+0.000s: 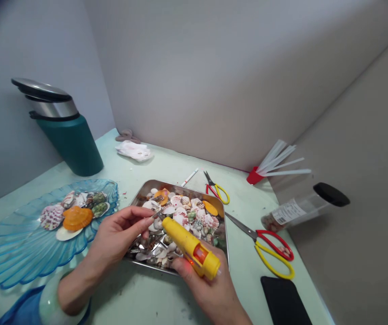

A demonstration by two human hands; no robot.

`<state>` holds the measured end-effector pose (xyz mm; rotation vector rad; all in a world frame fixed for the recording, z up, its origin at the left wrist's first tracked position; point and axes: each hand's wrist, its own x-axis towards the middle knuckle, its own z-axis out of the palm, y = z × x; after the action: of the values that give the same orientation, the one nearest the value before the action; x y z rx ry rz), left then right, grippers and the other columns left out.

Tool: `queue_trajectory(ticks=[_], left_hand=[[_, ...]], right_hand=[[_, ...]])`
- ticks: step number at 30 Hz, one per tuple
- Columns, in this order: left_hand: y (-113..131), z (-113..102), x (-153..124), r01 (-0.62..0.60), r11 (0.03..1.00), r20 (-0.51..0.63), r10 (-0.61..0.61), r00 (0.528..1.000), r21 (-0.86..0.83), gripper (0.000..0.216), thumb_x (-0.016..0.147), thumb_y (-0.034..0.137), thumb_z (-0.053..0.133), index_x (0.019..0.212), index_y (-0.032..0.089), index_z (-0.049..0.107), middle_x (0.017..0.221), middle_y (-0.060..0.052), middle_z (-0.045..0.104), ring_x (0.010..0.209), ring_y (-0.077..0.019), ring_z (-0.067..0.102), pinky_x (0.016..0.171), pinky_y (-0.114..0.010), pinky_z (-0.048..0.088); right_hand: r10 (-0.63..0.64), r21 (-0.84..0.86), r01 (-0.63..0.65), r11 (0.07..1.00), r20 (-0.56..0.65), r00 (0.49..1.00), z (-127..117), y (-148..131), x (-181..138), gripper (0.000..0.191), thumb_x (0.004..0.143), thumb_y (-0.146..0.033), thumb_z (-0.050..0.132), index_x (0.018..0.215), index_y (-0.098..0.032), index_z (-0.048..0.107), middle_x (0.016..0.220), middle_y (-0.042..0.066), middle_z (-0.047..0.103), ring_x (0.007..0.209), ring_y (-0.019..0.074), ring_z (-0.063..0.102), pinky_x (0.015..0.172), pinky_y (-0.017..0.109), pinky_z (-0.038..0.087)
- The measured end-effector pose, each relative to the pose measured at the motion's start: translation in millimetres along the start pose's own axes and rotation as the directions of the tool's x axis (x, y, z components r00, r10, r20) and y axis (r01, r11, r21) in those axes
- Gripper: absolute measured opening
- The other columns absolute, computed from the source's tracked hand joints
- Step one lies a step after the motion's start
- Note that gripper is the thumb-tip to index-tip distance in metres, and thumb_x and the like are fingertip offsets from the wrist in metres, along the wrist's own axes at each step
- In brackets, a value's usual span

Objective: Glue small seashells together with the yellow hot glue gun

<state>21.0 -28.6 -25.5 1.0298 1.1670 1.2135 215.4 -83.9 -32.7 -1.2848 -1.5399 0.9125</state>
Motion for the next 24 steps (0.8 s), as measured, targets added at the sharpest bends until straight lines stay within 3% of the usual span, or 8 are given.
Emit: queue_trajectory(ticks=[12,17,24], left_hand=[[2.4,1.4,-1.2,0.021,1.000,-0.020,-0.021,1.000,-0.006,0.018,0.066,0.028,0.076,0.076,0.015,0.070,0.051,0.004,0.061,0.046,-0.0095,0.056,0.047,-0.018,0.042],[3.1,1.6,-0.6,0.019,1.000,-0.018,-0.019,1.000,0.000,0.017,0.065,0.027,0.076,0.075,0.015,0.070,0.051,0.003,0.062,0.046,-0.0093,0.056,0.046,-0.018,0.042],[2.8,2.0,-1.1,0.018,1.000,-0.014,-0.018,1.000,0.009,0.017,0.066,0.027,0.075,0.076,0.014,0.069,0.051,0.003,0.062,0.046,-0.0087,0.056,0.046,-0.017,0.041]], right_hand=[[0.084,-0.010,-0.085,0.996,-0.090,0.992,3.0,-3.7,-3.7,0.020,0.075,-0.040,0.070,0.077,-0.020,0.071,0.069,0.002,0.071,0.061,0.0184,0.065,0.057,0.025,0.057],[0.033,-0.032,-0.034,0.999,-0.028,0.999,1.3,-3.2,-1.7,0.018,0.078,-0.037,0.068,0.081,-0.019,0.071,0.071,0.002,0.072,0.063,0.0188,0.067,0.057,0.024,0.057],[-0.004,-0.028,0.003,1.000,-0.044,0.999,2.0,-5.1,-1.3,0.016,0.078,-0.036,0.069,0.080,-0.020,0.071,0.071,0.002,0.071,0.063,0.0177,0.066,0.059,0.024,0.056]])
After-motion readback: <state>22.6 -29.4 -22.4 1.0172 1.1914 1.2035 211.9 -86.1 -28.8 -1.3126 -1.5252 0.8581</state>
